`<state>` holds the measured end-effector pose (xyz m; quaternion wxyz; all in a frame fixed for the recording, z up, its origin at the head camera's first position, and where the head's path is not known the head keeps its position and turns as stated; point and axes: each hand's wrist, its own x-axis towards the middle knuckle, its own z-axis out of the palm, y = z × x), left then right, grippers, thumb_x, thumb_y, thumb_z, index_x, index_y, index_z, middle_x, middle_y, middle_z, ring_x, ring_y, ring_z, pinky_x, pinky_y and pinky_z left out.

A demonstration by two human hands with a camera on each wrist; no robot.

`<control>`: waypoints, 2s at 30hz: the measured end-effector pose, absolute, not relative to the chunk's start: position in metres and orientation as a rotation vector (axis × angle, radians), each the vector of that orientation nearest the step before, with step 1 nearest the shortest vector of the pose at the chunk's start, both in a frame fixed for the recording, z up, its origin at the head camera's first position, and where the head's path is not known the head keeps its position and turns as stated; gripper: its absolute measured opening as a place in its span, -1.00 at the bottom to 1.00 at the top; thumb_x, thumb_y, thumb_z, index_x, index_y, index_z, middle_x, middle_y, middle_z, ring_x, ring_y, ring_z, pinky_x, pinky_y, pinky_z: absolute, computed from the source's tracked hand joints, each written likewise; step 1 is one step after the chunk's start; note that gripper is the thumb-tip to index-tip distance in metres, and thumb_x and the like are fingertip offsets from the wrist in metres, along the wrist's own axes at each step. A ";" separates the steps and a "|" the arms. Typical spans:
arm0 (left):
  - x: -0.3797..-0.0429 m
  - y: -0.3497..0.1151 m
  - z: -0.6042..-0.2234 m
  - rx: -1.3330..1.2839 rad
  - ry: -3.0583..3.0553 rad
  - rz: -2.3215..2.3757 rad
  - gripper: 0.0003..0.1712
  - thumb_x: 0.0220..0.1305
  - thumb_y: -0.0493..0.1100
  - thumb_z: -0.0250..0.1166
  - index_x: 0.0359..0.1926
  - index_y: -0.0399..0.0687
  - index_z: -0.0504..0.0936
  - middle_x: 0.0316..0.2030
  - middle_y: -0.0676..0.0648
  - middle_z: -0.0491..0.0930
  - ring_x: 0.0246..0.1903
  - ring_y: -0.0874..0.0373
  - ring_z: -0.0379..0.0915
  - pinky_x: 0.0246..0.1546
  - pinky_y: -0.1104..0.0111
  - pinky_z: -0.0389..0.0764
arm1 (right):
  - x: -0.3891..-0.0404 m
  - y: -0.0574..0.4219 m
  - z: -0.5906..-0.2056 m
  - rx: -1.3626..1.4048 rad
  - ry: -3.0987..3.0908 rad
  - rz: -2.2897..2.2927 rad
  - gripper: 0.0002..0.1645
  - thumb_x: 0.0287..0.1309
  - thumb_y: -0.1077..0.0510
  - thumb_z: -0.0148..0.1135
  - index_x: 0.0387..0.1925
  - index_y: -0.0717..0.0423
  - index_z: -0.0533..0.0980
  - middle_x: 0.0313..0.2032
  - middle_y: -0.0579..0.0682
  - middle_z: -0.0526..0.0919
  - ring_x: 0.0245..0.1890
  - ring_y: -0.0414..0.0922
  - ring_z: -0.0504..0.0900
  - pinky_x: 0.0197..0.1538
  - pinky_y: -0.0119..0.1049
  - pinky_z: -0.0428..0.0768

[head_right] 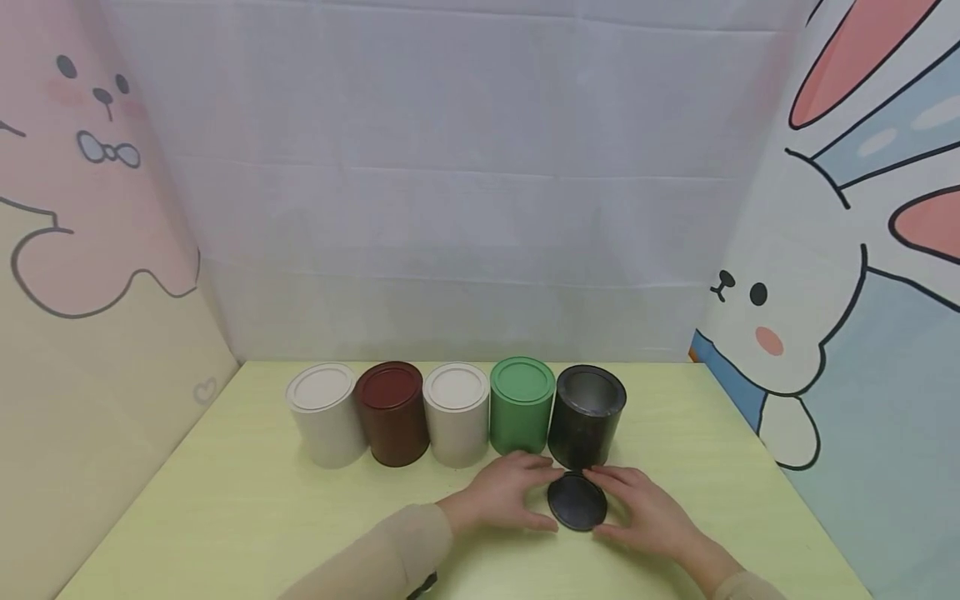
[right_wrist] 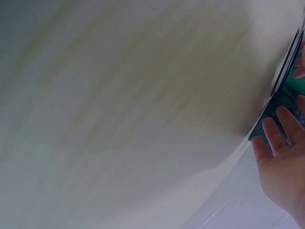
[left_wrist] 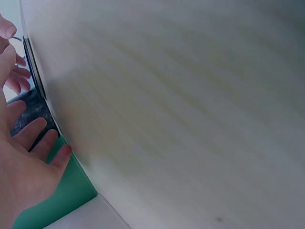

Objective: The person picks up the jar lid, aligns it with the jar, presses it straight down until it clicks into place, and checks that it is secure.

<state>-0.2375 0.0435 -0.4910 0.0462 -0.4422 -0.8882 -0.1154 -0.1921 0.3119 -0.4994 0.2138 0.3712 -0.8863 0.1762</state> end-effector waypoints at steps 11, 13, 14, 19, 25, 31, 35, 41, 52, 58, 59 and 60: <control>-0.236 0.050 -0.491 -1.328 -2.765 -0.227 -0.15 0.06 0.45 0.35 0.36 0.33 0.48 0.26 0.12 0.47 0.21 0.18 0.35 0.09 0.38 0.45 | -0.193 0.316 -0.508 1.051 -2.471 0.471 -0.12 -0.24 -0.12 0.64 0.19 0.04 0.57 0.08 0.02 0.60 0.01 -0.03 0.53 0.20 -0.61 0.19; -0.236 0.050 -0.491 -1.333 -2.764 -0.209 -0.15 0.05 0.45 0.35 0.36 0.33 0.48 0.26 0.12 0.48 0.21 0.19 0.35 0.09 0.41 0.44 | -0.193 0.316 -0.508 1.058 -2.470 0.464 -0.14 -0.23 -0.14 0.63 0.18 0.04 0.58 0.08 0.01 0.61 0.01 -0.03 0.54 0.19 -0.60 0.21; -0.236 0.051 -0.491 -1.336 -2.765 -0.200 -0.15 0.05 0.45 0.35 0.35 0.33 0.48 0.26 0.13 0.48 0.21 0.20 0.35 0.09 0.42 0.44 | -0.193 0.316 -0.508 1.060 -2.469 0.458 -0.14 -0.22 -0.14 0.63 0.18 0.04 0.58 0.08 0.02 0.61 0.00 -0.04 0.54 0.18 -0.59 0.22; -0.238 0.052 -0.494 -1.350 -2.771 -0.189 -0.16 0.06 0.43 0.36 0.35 0.33 0.49 0.26 0.14 0.48 0.23 0.21 0.33 0.12 0.43 0.42 | -0.191 0.315 -0.506 1.056 -2.492 0.429 -0.18 -0.18 -0.16 0.60 0.17 0.02 0.59 0.08 0.03 0.63 -0.01 -0.05 0.54 0.09 -0.44 0.38; -0.240 0.052 -0.496 -1.373 -2.760 -0.250 -0.23 0.07 0.38 0.40 0.29 0.29 0.56 0.25 0.18 0.49 0.23 0.21 0.34 0.13 0.47 0.41 | -0.190 0.313 -0.504 1.029 -2.549 0.401 -0.23 -0.09 -0.23 0.54 0.15 0.00 0.61 0.07 -0.03 0.64 -0.02 -0.10 0.52 -0.05 -0.19 0.56; -0.241 0.051 -0.496 -1.399 -2.745 -0.281 -0.29 0.08 0.35 0.41 0.24 0.25 0.62 0.23 0.20 0.51 0.22 0.22 0.34 0.12 0.50 0.39 | -0.192 0.312 -0.505 1.023 -2.536 0.387 -0.28 -0.08 -0.26 0.52 0.09 0.03 0.65 0.05 -0.08 0.65 -0.04 -0.12 0.52 -0.05 -0.25 0.55; -0.241 0.050 -0.496 -1.405 -2.726 -0.291 -0.33 0.08 0.32 0.43 0.20 0.23 0.65 0.22 0.19 0.53 0.20 0.21 0.37 0.13 0.51 0.38 | -0.193 0.312 -0.505 1.017 -2.538 0.373 -0.30 -0.07 -0.28 0.50 0.06 0.03 0.67 0.05 -0.10 0.65 -0.03 -0.11 0.53 -0.02 -0.29 0.52; -0.241 0.048 -0.494 -1.408 -2.715 -0.295 -0.36 0.09 0.30 0.43 0.17 0.21 0.67 0.21 0.19 0.53 0.19 0.21 0.38 0.13 0.52 0.37 | -0.194 0.312 -0.506 1.024 -2.543 0.368 -0.33 -0.05 -0.28 0.48 0.02 0.02 0.69 0.05 -0.10 0.65 -0.01 -0.11 0.53 0.00 -0.33 0.50; -0.242 0.048 -0.495 -1.375 -2.719 -0.401 -0.42 0.10 0.28 0.44 0.10 0.17 0.72 0.16 0.21 0.57 0.18 0.23 0.40 0.14 0.55 0.36 | -0.196 0.313 -0.508 1.054 -2.510 0.424 -0.40 -0.04 -0.23 0.50 -0.02 0.03 0.71 0.04 -0.06 0.66 -0.03 -0.12 0.55 0.10 -0.54 0.34; -0.241 0.049 -0.493 -1.342 -2.750 -0.493 -0.44 0.10 0.27 0.44 0.06 0.13 0.74 0.12 0.20 0.60 0.16 0.25 0.42 0.14 0.54 0.36 | -0.196 0.313 -0.509 1.079 -2.487 0.480 -0.41 -0.06 -0.19 0.52 -0.03 0.04 0.71 0.02 -0.02 0.67 -0.06 -0.10 0.56 0.06 -0.51 0.39; -0.241 0.049 -0.493 -1.339 -2.751 -0.501 -0.45 0.10 0.26 0.45 0.06 0.13 0.75 0.11 0.20 0.61 0.15 0.25 0.43 0.14 0.54 0.36 | -0.197 0.313 -0.509 1.082 -2.476 0.489 -0.42 -0.07 -0.18 0.53 -0.04 0.05 0.71 0.01 -0.02 0.67 -0.07 -0.10 0.57 0.07 -0.52 0.38; -0.240 0.049 -0.492 -1.339 -2.750 -0.502 -0.45 0.10 0.26 0.45 0.05 0.12 0.75 0.11 0.20 0.61 0.15 0.26 0.43 0.14 0.54 0.36 | -0.197 0.313 -0.508 1.082 -2.466 0.497 -0.42 -0.08 -0.18 0.54 -0.05 0.05 0.71 0.01 -0.01 0.68 -0.07 -0.10 0.58 0.08 -0.54 0.36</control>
